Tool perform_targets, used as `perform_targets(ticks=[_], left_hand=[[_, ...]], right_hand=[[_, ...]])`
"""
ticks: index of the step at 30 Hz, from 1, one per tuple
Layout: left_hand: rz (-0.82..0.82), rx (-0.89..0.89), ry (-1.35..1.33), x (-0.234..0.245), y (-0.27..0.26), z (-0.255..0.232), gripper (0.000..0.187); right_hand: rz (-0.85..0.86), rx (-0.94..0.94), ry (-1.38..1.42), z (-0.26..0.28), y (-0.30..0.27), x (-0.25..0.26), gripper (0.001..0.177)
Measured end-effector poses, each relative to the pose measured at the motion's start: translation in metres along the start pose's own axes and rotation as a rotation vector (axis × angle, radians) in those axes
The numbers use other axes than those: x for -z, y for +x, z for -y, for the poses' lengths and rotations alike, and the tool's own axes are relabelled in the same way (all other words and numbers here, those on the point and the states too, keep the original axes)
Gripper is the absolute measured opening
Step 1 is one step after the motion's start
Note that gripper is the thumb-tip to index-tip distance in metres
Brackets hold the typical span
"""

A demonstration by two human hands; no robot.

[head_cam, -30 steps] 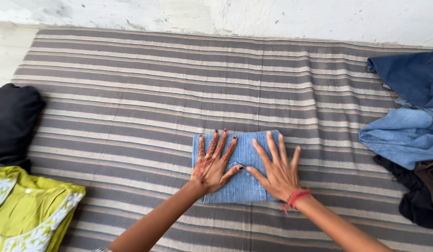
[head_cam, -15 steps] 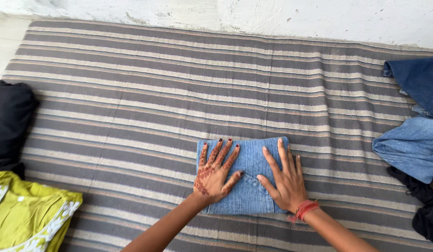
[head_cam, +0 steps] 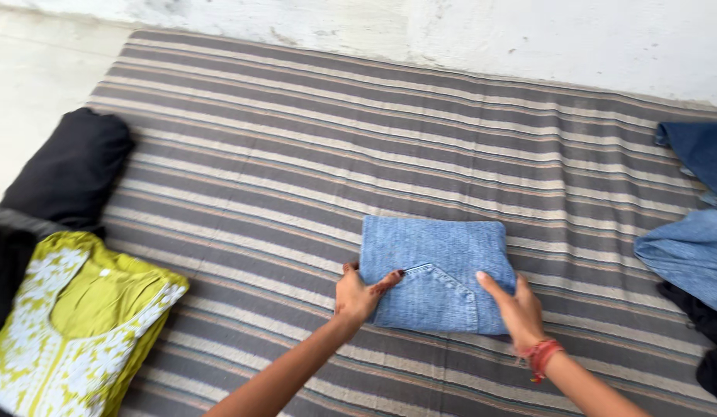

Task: The person folds several pairs of trousers on a striped mat. They smooth and fold dark denim jeans, light denim jeans, and black trousers, stacking each folded item on a growing pile.

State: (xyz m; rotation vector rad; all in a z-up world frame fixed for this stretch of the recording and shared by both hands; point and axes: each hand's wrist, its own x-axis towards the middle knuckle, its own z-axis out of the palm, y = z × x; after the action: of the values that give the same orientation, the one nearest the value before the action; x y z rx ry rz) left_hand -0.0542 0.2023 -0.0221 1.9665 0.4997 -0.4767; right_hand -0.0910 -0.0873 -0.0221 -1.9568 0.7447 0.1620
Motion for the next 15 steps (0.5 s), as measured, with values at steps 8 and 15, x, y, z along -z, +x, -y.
perform_targets(ticks=[8, 15], left_hand=[[0.692, 0.106, -0.450, 0.016, -0.023, 0.021, 0.067], [0.789, 0.175, -0.826, 0.041, -0.064, 0.056, 0.079]], right_hand=[[0.426, -0.449, 0.305, 0.012, 0.013, 0.027, 0.065], [0.455, -0.694, 0.143, 0.015, 0.015, 0.023, 0.090]])
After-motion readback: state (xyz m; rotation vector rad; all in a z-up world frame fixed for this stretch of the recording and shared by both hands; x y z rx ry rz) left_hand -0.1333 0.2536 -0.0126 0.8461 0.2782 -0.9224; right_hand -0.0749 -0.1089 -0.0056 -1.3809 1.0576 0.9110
